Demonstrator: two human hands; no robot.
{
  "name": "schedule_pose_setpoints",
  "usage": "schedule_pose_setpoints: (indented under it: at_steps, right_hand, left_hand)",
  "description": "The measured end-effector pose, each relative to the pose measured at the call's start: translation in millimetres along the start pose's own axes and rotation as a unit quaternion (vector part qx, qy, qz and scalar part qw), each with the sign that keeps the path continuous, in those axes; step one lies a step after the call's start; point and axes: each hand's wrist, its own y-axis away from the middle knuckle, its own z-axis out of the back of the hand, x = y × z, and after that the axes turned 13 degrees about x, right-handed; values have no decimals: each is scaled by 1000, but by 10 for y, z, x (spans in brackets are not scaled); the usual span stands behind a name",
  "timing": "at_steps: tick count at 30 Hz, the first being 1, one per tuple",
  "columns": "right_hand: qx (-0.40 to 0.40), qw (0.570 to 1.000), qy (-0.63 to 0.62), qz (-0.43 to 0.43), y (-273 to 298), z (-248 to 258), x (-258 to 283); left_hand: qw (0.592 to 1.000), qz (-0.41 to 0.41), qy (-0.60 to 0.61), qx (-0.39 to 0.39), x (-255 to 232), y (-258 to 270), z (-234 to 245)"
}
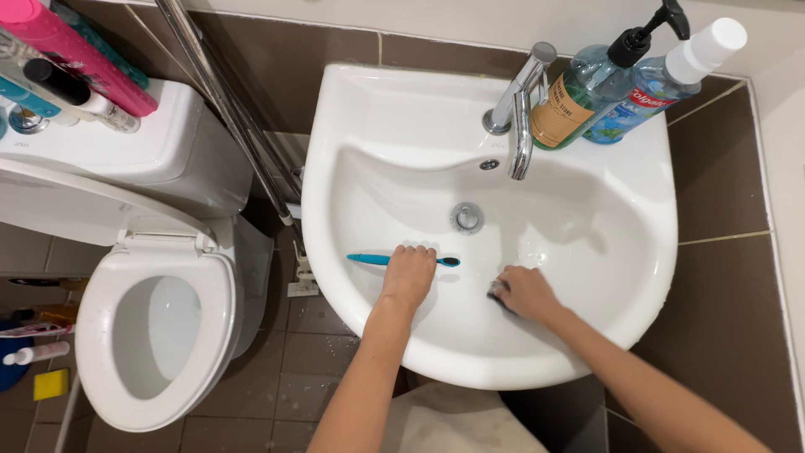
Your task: The person cleans a bathroom sink using a toothbrush and a sponge. They scrub the basin and faucet area, rinse the tools under running water, and wipe the sink surface.
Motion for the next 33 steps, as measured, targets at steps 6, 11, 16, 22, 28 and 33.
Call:
schedule_pose_setpoints:
  at_steps: [6,11,16,22,28,33]
  right_hand:
    - [-13,998,46,-37,-169,-105,-291]
    - [76,993,87,-38,-307,-68,-385]
    - [-14,997,63,-36,-333,54,-325]
    - [54,998,17,-14,-272,-6,-175]
    - [-31,995,-40,-82,-200,-175,-80]
    - [-22,999,8,-32,-221,-106,-186]
  left_hand:
    - [998,-13,38,-42,14,50,-57]
    - [999,-3,22,-32,30,17,-30]
    - [995,-20,13,-99,12,-4,-11]
    - [1000,-13,2,8,-18,27,-21]
    - [999,-28,16,-31,-61,4,0]
    - [999,-27,9,-26,-54,41,41]
